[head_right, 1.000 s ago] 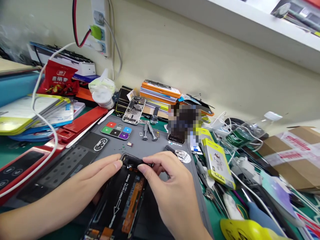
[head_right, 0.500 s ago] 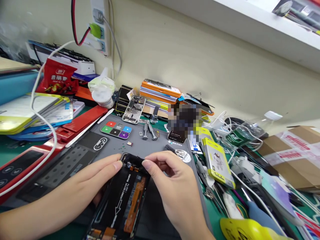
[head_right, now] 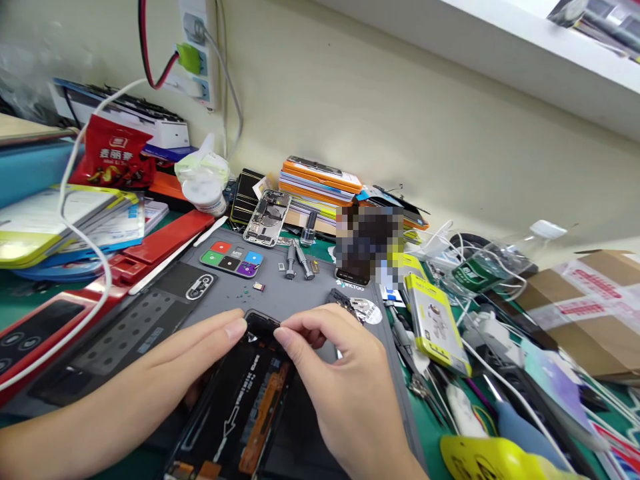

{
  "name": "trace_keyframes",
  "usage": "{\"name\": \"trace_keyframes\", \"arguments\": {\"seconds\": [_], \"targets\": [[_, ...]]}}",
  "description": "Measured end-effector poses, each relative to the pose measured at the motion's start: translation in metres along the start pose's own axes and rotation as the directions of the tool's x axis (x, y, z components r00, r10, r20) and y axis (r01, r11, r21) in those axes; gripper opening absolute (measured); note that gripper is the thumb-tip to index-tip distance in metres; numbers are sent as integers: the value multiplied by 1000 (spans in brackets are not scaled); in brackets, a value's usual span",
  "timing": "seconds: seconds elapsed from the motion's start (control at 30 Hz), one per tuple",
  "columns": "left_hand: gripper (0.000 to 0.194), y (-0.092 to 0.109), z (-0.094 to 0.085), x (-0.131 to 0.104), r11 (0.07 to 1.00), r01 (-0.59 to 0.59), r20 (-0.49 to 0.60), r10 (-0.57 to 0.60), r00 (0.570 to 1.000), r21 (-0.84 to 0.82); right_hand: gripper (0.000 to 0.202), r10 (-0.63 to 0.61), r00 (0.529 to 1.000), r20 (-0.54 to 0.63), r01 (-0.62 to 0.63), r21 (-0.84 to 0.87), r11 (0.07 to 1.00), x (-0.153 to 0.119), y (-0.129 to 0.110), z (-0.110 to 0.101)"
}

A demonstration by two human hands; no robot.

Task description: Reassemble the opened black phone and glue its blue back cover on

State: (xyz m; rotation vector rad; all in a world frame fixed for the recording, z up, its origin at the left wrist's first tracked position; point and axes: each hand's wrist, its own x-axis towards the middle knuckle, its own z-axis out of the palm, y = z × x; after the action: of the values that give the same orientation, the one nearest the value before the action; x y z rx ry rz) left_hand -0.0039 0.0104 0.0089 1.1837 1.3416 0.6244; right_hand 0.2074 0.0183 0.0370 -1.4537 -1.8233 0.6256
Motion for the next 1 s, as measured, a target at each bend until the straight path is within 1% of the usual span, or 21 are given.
{"name": "trace_keyframes", "arguments": {"seconds": [0.1,0.17,0.27,0.37,0.43,0.5,0.53,0.6,0.67,0.73,0.8,0.87,0.93,1.0], "targets": [[56,-3,1,4,985,-174,42,173,984,-3,11,-29,999,23,29,-2,1000,0,0,1],[53,-5,1,6,972,-236,63,236,970,6,10,-47,998,31,47,-7,999,-1,1,1],[49,-4,2,6,966,-256,59,254,965,27,9,-49,999,18,49,-15,999,-3,1,2],[45,-2,2,5,964,-265,46,263,964,34,9,-30,1000,7,30,12,999,-4,-1,2],[43,0,3,5,958,-286,43,285,958,17,6,24,1000,3,-24,68,997,-4,-1,3],[41,2,3,5,949,-314,43,314,948,-12,12,119,993,20,-121,166,979,-4,-1,4],[40,3,3,4,945,-325,42,326,944,-25,17,171,984,49,-178,231,956,-4,-1,4],[39,4,2,4,940,-338,36,339,940,-40,21,242,956,169,-289,375,881,-3,-1,5],[39,4,2,4,937,-346,24,347,937,-35,23,258,912,320,-394,498,772,-2,-1,6],[42,2,1,5,934,-356,0,356,934,-6,23,256,867,428,-479,574,664,-2,-2,6],[44,0,1,5,930,-365,-24,366,930,36,20,260,839,477,-530,612,586,-3,-3,4],[46,-3,1,5,927,-370,-34,373,927,69,18,257,822,508,-558,630,540,-3,-2,3],[46,-6,0,4,924,-373,-18,376,926,78,18,245,817,522,-564,637,525,-4,-2,2],[47,-9,-1,3,929,-362,-9,364,932,74,19,229,823,520,-550,629,550,-4,-2,2]]}}
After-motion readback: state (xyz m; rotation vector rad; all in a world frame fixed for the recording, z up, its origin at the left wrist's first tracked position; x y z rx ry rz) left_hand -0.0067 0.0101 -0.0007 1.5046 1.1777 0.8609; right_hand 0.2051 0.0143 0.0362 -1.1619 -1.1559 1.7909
